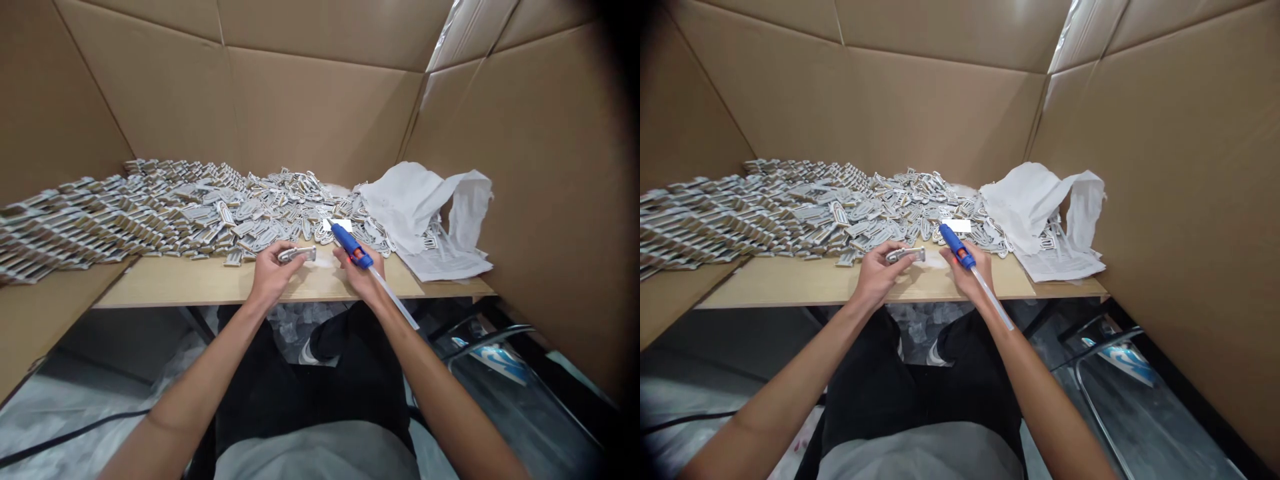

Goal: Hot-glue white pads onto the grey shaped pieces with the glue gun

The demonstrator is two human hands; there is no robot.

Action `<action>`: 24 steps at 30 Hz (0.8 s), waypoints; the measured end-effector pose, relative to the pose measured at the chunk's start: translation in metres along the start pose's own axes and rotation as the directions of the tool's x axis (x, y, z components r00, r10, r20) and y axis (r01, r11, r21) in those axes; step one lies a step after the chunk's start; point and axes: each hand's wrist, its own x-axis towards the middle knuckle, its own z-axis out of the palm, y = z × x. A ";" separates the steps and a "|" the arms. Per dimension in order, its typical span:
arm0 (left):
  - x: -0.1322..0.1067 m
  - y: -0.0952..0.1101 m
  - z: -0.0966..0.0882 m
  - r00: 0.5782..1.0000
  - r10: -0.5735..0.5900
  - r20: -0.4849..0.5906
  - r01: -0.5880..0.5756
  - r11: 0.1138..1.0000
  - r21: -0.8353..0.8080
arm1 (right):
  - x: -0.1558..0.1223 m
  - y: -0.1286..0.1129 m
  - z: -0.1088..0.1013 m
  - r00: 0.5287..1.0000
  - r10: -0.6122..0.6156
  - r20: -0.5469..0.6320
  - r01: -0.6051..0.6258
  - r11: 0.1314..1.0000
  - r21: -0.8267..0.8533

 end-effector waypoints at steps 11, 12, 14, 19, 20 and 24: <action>0.004 -0.004 0.000 0.983 -0.084 -0.161 0.076 0.996 -0.056 | -0.006 -0.011 -0.003 0.956 -0.253 0.149 0.269 0.958 -0.103; 0.004 -0.004 0.000 0.984 -0.077 -0.163 0.070 0.996 -0.046 | -0.007 -0.012 -0.003 0.936 -0.295 0.191 0.318 0.942 -0.105; 0.004 -0.005 0.000 0.985 -0.064 -0.161 0.061 0.998 -0.022 | -0.008 -0.011 -0.003 0.903 -0.338 0.264 0.376 0.920 -0.107; 0.006 -0.007 -0.001 0.992 -0.053 -0.114 0.055 0.998 0.012 | -0.008 -0.007 -0.002 0.867 -0.330 0.373 0.404 0.904 -0.140; 0.006 -0.007 -0.001 0.993 -0.054 -0.101 0.056 0.998 0.017 | -0.008 -0.007 -0.002 0.862 -0.326 0.389 0.406 0.903 -0.143; 0.006 -0.008 -0.004 0.997 -0.045 -0.059 0.048 0.998 0.040 | -0.008 -0.004 0.000 0.844 -0.320 0.432 0.422 0.891 -0.166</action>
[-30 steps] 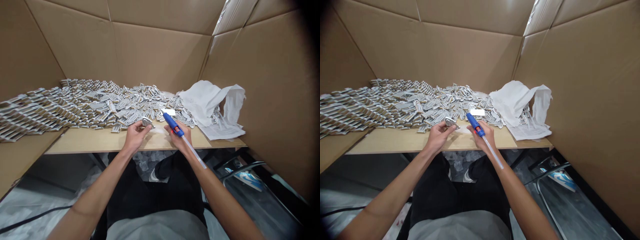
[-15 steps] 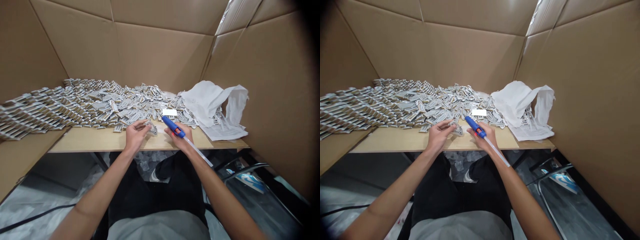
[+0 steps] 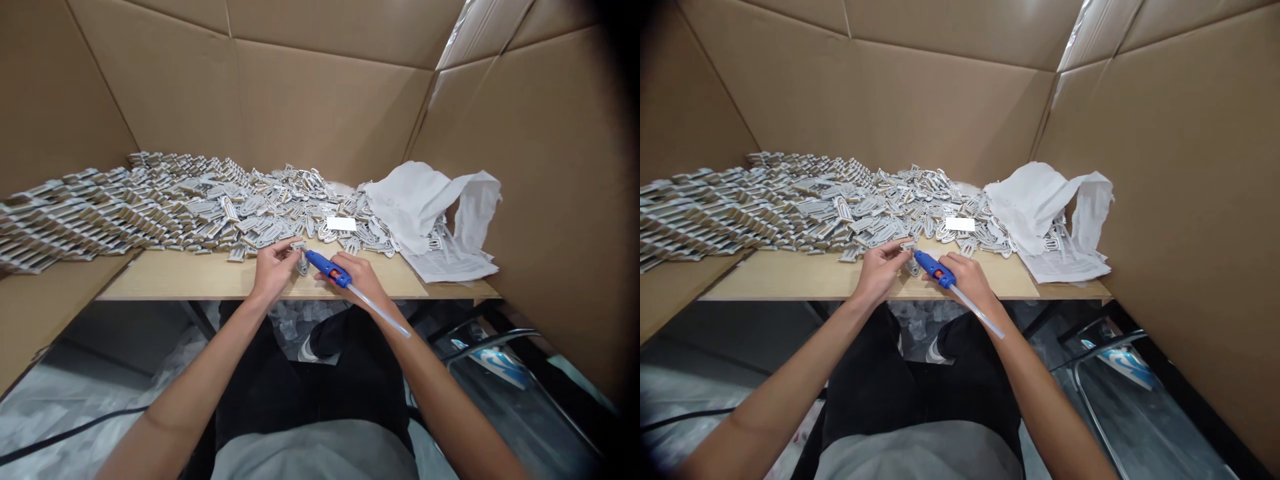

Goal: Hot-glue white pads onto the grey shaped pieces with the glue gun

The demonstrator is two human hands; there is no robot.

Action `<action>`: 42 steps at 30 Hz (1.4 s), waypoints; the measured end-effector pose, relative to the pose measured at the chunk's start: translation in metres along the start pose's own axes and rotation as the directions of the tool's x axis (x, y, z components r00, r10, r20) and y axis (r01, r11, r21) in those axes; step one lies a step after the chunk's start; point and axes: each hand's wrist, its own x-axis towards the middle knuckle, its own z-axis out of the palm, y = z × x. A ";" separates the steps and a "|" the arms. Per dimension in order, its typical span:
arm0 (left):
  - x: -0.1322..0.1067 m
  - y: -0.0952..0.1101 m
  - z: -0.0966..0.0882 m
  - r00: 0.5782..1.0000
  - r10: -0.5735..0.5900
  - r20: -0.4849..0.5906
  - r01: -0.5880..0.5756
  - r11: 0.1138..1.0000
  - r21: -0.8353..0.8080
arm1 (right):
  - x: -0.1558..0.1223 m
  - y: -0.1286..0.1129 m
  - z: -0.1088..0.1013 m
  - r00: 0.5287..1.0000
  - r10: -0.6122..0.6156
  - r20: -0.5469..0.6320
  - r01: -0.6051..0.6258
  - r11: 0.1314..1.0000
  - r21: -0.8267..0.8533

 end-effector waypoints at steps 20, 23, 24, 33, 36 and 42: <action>-0.003 0.002 0.001 0.999 0.037 0.001 -0.036 0.997 0.072 | 0.000 0.005 0.003 0.999 -0.033 0.021 0.034 0.998 -0.048; -0.003 0.002 0.001 0.999 0.041 -0.004 -0.041 0.997 0.069 | 0.000 0.003 0.003 1.000 -0.025 0.017 0.026 0.998 -0.058; -0.003 0.002 0.001 0.999 0.041 -0.009 -0.041 0.997 0.070 | 0.000 0.003 0.003 1.000 -0.021 0.017 0.022 0.998 -0.064; -0.005 0.004 0.001 0.999 0.047 -0.001 -0.047 0.995 0.090 | -0.001 0.007 0.004 0.999 -0.050 -0.004 0.050 0.996 -0.071; -0.005 0.005 0.001 0.998 0.056 0.007 -0.056 0.993 0.103 | -0.001 0.006 0.004 0.998 -0.056 -0.011 0.055 0.996 -0.076; -0.005 0.003 0.001 0.998 0.068 0.010 -0.069 0.991 0.117 | 0.000 0.006 0.004 0.998 -0.060 -0.008 0.059 0.996 -0.073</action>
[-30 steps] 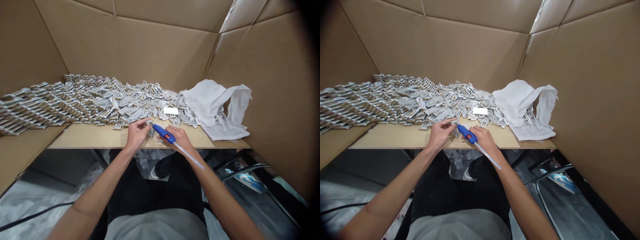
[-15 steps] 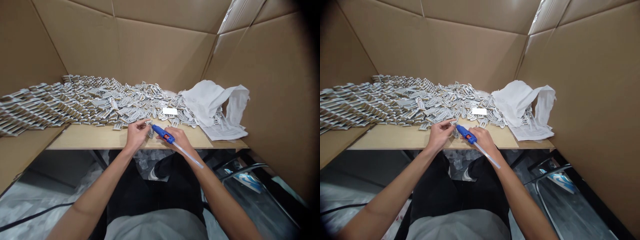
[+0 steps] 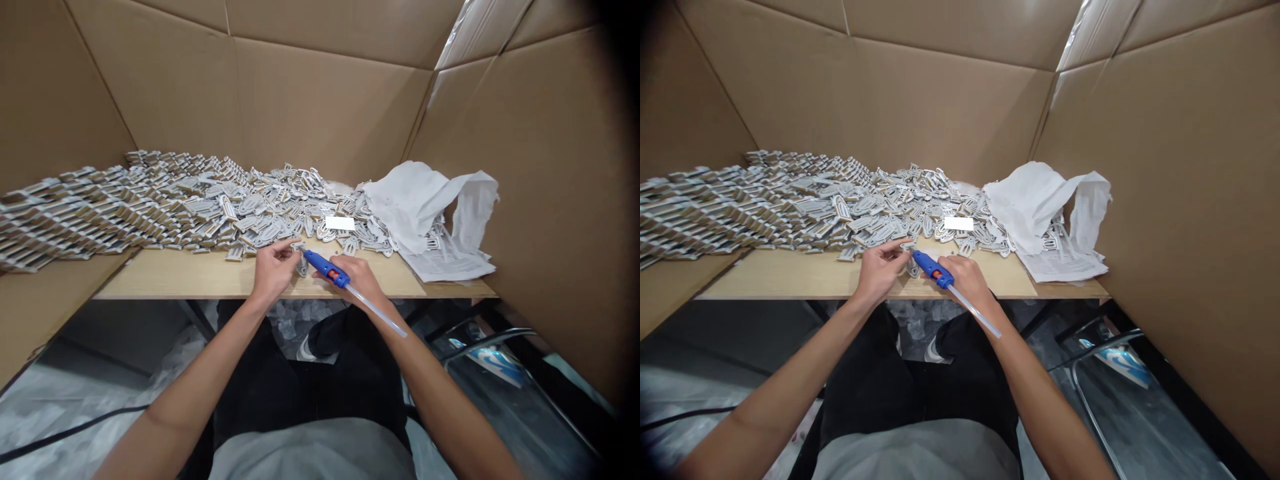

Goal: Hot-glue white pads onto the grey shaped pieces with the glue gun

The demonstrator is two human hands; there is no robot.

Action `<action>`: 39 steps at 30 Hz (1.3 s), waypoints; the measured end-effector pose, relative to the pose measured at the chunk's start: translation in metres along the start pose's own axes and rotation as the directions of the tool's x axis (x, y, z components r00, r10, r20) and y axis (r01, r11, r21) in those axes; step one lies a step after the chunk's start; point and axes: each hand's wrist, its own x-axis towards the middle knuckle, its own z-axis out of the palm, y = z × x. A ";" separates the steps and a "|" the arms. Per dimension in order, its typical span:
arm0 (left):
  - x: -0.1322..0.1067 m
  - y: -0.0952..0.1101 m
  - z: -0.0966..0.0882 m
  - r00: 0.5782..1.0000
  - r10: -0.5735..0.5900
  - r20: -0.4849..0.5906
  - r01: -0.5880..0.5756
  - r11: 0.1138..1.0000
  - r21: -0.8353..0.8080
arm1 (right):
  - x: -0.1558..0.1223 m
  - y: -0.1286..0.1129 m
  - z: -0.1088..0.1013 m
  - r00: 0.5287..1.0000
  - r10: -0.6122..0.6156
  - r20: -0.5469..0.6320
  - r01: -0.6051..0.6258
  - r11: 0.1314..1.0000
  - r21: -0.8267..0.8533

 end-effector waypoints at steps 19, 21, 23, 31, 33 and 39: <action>0.000 0.004 0.002 1.000 0.024 -0.019 -0.024 1.000 0.014 | -0.003 -0.006 0.000 1.000 0.025 0.015 -0.023 0.995 -0.095; 0.001 0.003 0.003 0.999 -0.007 -0.036 0.007 1.000 0.006 | -0.002 -0.009 -0.002 0.993 0.071 -0.098 -0.076 0.996 -0.046; 0.002 0.003 0.003 0.998 -0.042 -0.048 0.040 0.999 -0.026 | 0.000 -0.012 -0.005 0.965 0.152 -0.213 -0.149 0.988 0.030; 0.002 0.003 0.002 0.994 -0.090 0.056 0.100 0.970 -0.220 | 0.004 -0.012 -0.011 0.958 0.280 -0.062 -0.255 0.932 0.258; 0.001 0.003 0.002 0.991 -0.095 0.095 0.116 0.963 -0.244 | 0.003 -0.012 -0.010 0.939 0.340 -0.055 -0.308 0.900 0.309; 0.000 0.007 0.002 0.979 -0.112 0.171 0.163 0.933 -0.322 | 0.004 -0.009 -0.006 0.872 0.485 -0.068 -0.403 0.789 0.463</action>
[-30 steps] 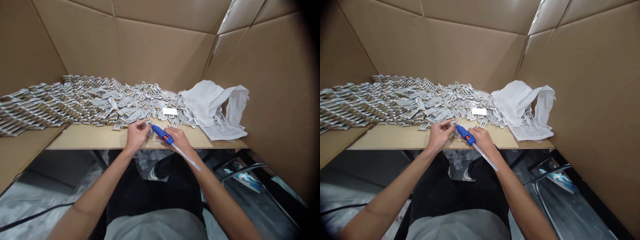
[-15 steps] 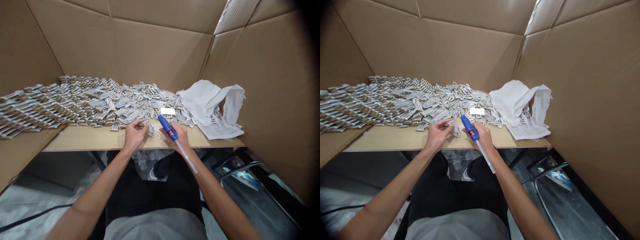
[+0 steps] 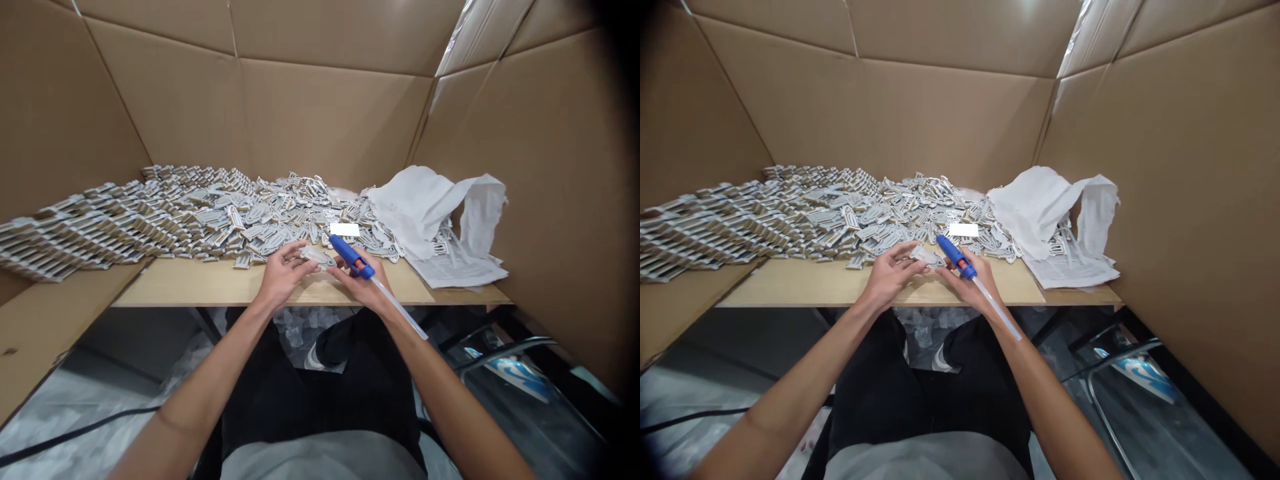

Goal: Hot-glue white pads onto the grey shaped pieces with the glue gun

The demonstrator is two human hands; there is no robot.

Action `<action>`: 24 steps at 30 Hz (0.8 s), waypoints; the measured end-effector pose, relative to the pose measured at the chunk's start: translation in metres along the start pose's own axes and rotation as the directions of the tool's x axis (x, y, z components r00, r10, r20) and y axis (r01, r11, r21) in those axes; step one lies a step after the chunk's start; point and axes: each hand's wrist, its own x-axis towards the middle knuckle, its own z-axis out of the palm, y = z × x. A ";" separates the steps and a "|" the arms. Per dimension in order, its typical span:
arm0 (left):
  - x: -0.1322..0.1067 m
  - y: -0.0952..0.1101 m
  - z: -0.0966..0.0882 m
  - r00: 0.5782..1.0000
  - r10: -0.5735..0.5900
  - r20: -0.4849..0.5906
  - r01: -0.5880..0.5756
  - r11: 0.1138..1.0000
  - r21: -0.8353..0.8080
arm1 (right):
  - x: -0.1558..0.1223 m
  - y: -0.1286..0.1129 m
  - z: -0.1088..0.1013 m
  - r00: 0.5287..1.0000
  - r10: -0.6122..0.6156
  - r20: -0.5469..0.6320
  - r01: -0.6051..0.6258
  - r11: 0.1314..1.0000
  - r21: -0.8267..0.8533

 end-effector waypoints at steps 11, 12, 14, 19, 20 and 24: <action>-0.001 0.002 -0.001 0.999 -0.032 -0.025 0.034 0.997 0.068 | 0.010 0.021 0.005 0.984 0.137 -0.116 -0.113 0.974 0.194; -0.001 0.002 -0.002 0.999 -0.048 -0.007 0.048 0.996 0.076 | 0.011 0.022 0.006 0.984 0.139 -0.109 -0.114 0.971 0.211; -0.002 0.002 -0.003 0.995 -0.095 0.014 0.094 0.992 0.078 | 0.013 0.023 0.007 0.985 0.139 -0.100 -0.110 0.962 0.248; -0.001 0.009 -0.006 0.989 -0.147 -0.019 0.148 0.987 0.058 | 0.017 0.028 0.007 0.987 0.125 -0.099 -0.093 0.956 0.279; 0.000 0.012 -0.008 0.990 -0.138 -0.032 0.139 0.988 0.065 | 0.018 0.030 0.006 0.987 0.127 -0.100 -0.096 0.959 0.268; 0.003 0.028 -0.017 0.990 -0.086 -0.108 0.099 0.987 0.127 | 0.018 0.033 0.005 0.985 0.139 -0.105 -0.105 0.956 0.275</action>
